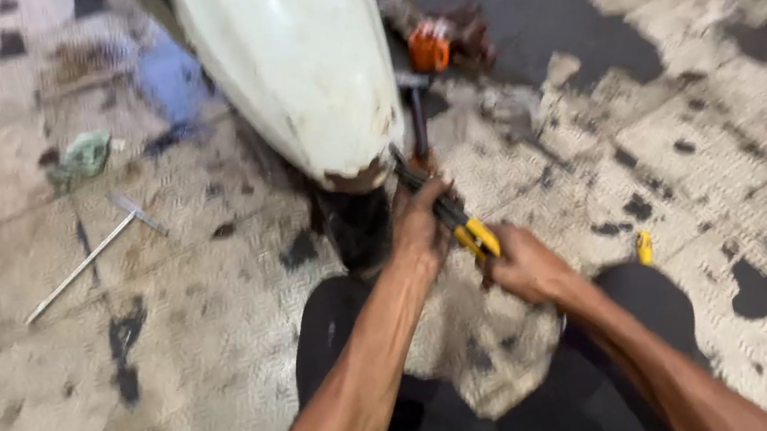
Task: The recorder is using pliers to manipulate or repair a part of a white scooter's front body panel.
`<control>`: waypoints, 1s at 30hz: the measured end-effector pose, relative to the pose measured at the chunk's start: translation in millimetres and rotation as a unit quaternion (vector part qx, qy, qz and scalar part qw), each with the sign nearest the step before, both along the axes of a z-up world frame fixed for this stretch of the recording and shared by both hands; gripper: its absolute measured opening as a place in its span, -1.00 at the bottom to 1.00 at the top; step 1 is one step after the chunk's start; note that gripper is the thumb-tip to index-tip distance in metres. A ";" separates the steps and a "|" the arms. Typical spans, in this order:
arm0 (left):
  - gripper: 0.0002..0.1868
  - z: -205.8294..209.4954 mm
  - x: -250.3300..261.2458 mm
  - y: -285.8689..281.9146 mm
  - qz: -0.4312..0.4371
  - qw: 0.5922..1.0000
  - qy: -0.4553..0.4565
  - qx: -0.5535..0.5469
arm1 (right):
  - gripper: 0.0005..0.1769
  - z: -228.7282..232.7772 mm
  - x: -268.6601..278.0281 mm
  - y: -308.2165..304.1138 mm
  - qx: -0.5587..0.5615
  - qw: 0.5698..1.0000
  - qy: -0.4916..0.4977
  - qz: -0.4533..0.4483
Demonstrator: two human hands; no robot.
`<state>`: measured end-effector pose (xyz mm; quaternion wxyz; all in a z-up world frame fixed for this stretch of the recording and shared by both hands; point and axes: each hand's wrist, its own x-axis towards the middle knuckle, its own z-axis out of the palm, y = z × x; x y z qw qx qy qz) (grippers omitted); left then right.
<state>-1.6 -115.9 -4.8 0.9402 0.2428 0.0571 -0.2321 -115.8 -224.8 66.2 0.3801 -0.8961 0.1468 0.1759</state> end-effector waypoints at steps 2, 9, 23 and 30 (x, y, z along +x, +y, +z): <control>-0.72 -2.6 -0.7 2.5 -0.006 0.999 -0.042 -0.011 | -0.67 2.7 -2.3 3.7 -0.010 0.998 -0.058 -0.002; -0.57 9.3 -0.2 16.5 -0.021 0.999 -0.018 0.045 | -0.71 -21.2 -6.7 8.2 0.030 0.994 -0.109 -0.007; -0.56 -8.4 -0.7 27.7 -0.065 0.995 -0.038 0.071 | -0.67 -21.3 -8.7 27.2 0.090 0.992 -0.074 -0.044; -0.47 22.0 -14.9 64.5 -0.122 0.953 -0.059 0.270 | -0.34 -50.0 -26.8 38.6 0.279 0.957 -0.009 -0.079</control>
